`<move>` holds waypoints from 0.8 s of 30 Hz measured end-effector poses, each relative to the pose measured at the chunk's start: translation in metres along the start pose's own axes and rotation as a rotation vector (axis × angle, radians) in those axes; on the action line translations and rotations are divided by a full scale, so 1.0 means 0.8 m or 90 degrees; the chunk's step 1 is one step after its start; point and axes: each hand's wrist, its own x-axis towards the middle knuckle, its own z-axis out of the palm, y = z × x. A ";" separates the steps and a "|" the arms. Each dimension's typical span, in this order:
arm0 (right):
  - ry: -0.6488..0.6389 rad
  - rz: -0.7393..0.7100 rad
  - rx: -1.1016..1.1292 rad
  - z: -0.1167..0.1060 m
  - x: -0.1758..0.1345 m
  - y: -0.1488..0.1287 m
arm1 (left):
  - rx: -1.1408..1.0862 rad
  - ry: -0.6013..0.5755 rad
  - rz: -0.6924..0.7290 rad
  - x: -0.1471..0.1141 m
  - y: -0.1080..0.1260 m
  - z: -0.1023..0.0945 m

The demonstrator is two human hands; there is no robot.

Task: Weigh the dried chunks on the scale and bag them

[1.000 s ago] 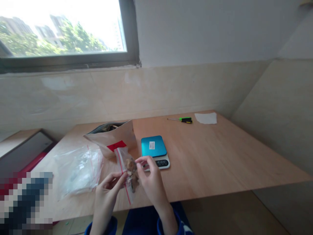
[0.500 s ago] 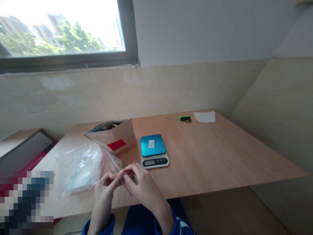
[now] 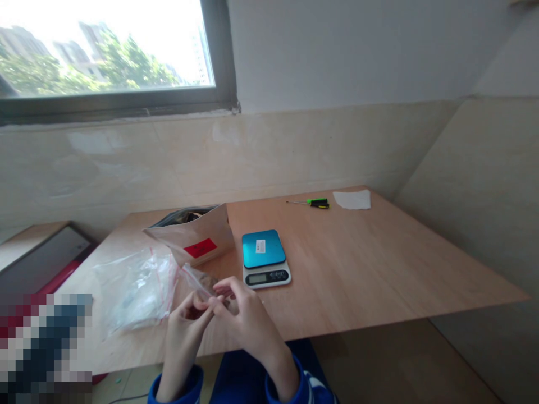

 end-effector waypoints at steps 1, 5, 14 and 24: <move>0.021 -0.007 -0.009 0.001 0.001 0.001 | 0.005 -0.014 0.010 -0.001 -0.003 0.002; 0.062 -0.043 -0.038 0.005 0.004 0.004 | 0.008 -0.029 0.036 -0.004 -0.006 0.009; 0.111 -0.009 0.076 0.000 0.003 0.009 | -0.075 -0.130 -0.033 -0.004 0.009 0.009; 0.399 0.019 0.178 -0.030 0.010 0.033 | -0.084 0.064 -0.039 -0.009 0.020 -0.004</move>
